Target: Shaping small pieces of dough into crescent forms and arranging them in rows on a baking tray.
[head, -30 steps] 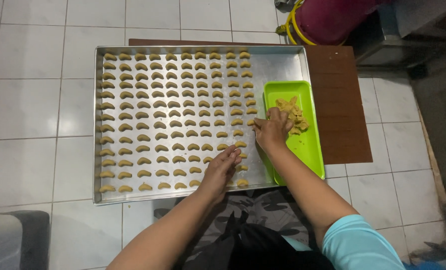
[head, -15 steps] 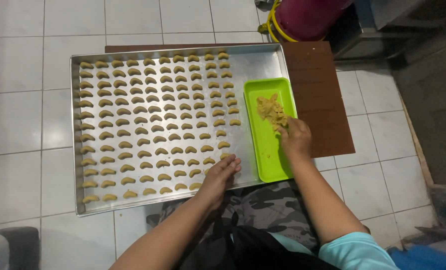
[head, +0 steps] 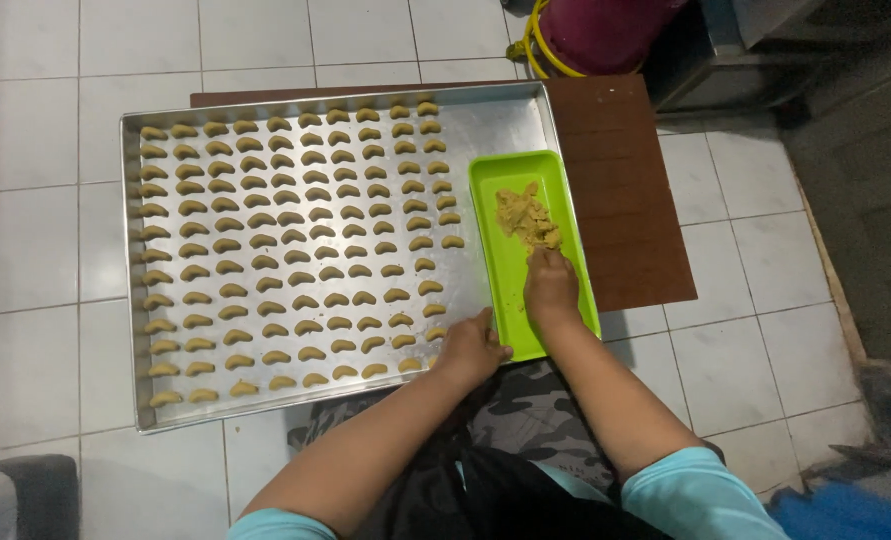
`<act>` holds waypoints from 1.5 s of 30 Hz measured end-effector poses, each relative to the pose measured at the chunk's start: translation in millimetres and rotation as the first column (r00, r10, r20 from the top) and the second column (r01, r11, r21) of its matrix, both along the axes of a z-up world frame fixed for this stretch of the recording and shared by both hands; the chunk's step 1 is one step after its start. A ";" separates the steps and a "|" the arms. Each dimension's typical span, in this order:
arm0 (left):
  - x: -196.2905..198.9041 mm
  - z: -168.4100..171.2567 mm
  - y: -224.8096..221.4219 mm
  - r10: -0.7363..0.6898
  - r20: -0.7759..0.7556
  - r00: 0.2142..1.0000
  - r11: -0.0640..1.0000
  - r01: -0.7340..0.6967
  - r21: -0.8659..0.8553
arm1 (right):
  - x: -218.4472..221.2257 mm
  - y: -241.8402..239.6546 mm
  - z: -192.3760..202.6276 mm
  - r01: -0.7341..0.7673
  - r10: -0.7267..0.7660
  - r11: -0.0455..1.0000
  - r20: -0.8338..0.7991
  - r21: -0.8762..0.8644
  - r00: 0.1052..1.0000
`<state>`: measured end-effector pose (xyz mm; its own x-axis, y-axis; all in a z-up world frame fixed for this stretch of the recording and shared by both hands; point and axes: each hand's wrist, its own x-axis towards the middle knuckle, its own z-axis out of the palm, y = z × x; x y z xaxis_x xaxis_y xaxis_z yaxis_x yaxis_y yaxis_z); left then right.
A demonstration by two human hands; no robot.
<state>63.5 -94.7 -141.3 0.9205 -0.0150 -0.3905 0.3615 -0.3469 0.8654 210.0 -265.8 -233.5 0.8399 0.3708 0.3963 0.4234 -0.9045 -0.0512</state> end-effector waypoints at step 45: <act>5.6 -3.5 0.2 -0.017 0.001 1.000 1.000 0.017 0.018 | -58.1 0.2 49.3 -0.342 0.305 0.939 -0.363 -0.040 0.880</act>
<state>69.2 -94.5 -144.8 0.9205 -0.0230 -0.3902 0.3550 -0.3687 0.8591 151.9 -265.7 -184.1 0.7427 0.6678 0.0492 0.6654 -0.7280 -0.1651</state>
